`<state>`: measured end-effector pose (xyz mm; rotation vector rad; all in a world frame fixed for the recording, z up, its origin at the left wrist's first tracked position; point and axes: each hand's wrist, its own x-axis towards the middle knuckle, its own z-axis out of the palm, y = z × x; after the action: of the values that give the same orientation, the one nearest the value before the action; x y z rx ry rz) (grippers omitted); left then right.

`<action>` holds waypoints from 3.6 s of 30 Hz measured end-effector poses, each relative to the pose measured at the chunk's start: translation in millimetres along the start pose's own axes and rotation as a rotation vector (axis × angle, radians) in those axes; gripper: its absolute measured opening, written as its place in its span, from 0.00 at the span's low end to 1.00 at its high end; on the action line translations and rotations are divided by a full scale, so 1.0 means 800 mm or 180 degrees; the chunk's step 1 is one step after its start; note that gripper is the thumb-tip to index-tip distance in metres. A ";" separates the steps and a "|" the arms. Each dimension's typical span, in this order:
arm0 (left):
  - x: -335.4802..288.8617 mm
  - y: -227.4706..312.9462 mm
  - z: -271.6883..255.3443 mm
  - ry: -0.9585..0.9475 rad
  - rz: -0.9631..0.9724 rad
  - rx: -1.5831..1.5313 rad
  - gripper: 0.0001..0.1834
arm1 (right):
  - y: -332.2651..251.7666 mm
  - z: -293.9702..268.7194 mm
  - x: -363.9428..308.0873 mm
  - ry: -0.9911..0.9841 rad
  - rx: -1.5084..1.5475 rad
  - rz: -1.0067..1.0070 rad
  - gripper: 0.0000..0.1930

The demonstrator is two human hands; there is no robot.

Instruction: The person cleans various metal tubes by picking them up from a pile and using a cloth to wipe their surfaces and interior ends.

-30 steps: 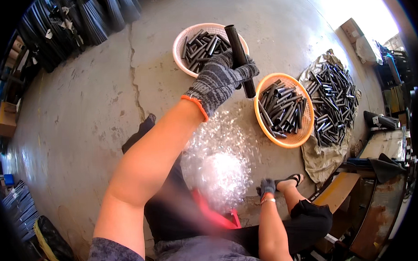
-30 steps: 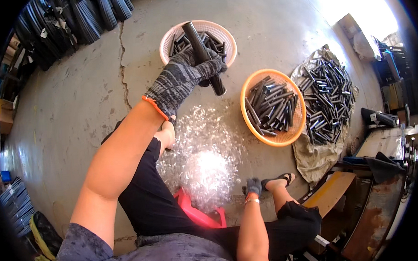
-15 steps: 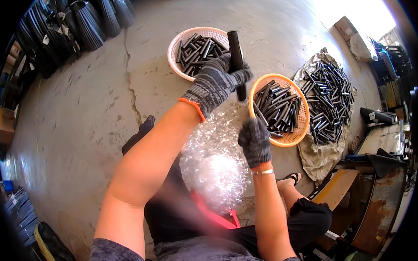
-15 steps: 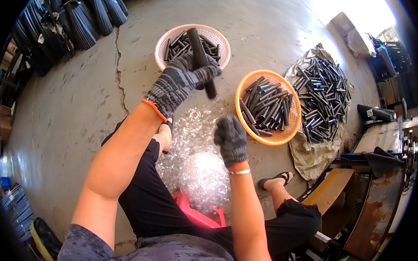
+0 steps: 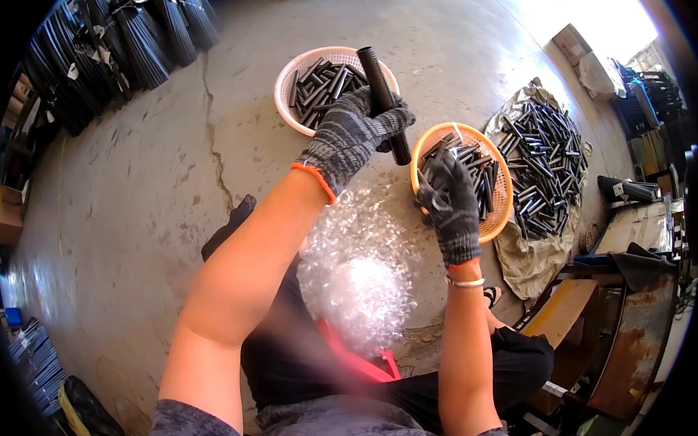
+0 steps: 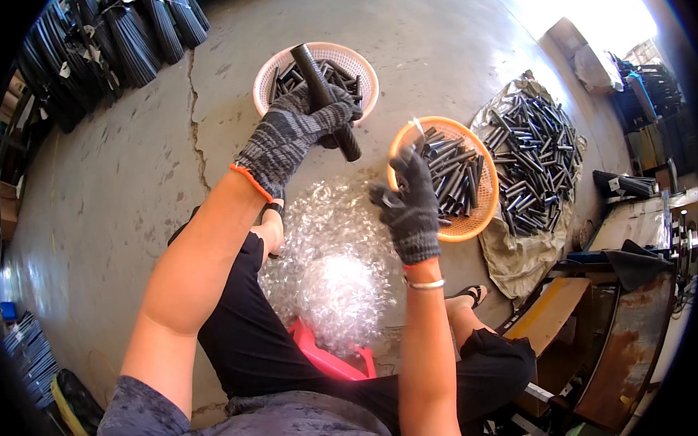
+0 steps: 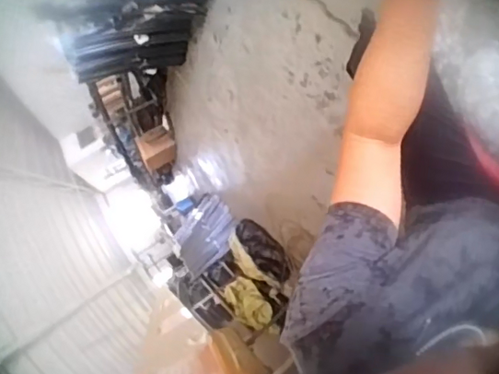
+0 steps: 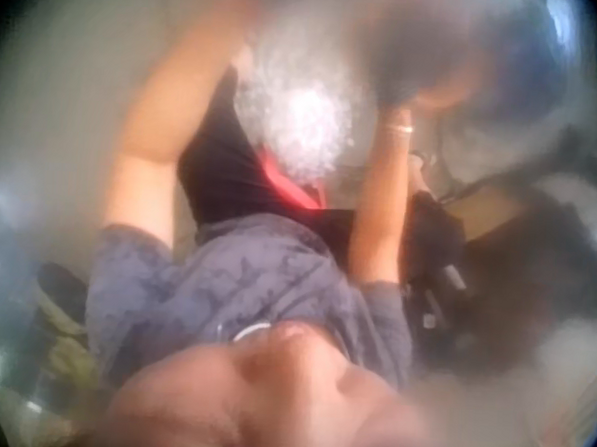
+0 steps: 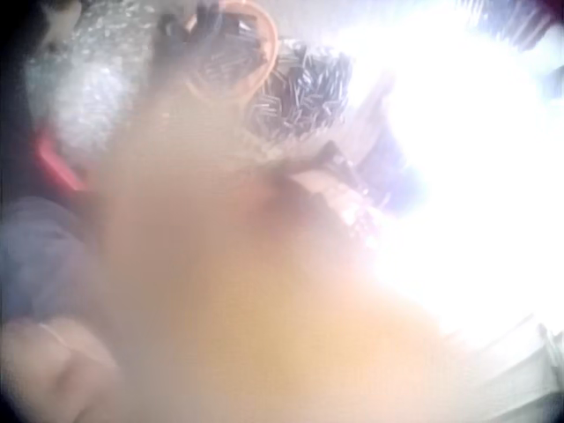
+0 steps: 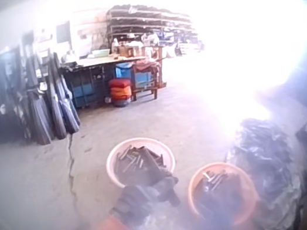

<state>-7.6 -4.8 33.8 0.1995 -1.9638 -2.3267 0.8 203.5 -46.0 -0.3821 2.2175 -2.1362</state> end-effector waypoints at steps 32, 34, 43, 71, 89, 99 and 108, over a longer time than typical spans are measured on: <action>-0.010 -0.003 0.008 -0.0842 -0.0308 0.1163 0.19 | 0.238 -0.048 -0.119 -0.0131 -0.0443 0.3212 0.20; -0.016 -0.009 0.007 -0.0939 -0.0401 0.1020 0.19 | 0.295 -0.118 -0.177 0.0161 -0.1031 0.3127 0.23; -0.014 -0.012 0.015 -0.1246 -0.0663 0.1276 0.20 | 0.206 -0.184 -0.088 -0.0243 0.0440 0.3657 0.19; 0.019 -0.014 0.034 -0.1872 -0.1027 0.2514 0.23 | 0.385 -0.201 0.295 0.0397 -0.3908 0.2117 0.21; -0.004 -0.016 0.026 -0.1450 -0.0315 0.2196 0.19 | 0.273 -0.175 0.126 0.0509 0.0313 0.0324 0.12; -0.010 -0.036 0.076 -0.1233 -0.0566 -0.0691 0.16 | -0.013 -0.068 -0.013 -0.1536 0.2341 0.1822 0.12; -0.049 -0.041 0.100 -0.1596 0.0704 0.0996 0.14 | -0.084 -0.127 -0.062 -0.0951 0.0403 0.1352 0.11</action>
<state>18.7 85.0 16.1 -0.6093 -2.4119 -2.0557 38.9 311.7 18.8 -0.1859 1.7974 -1.8438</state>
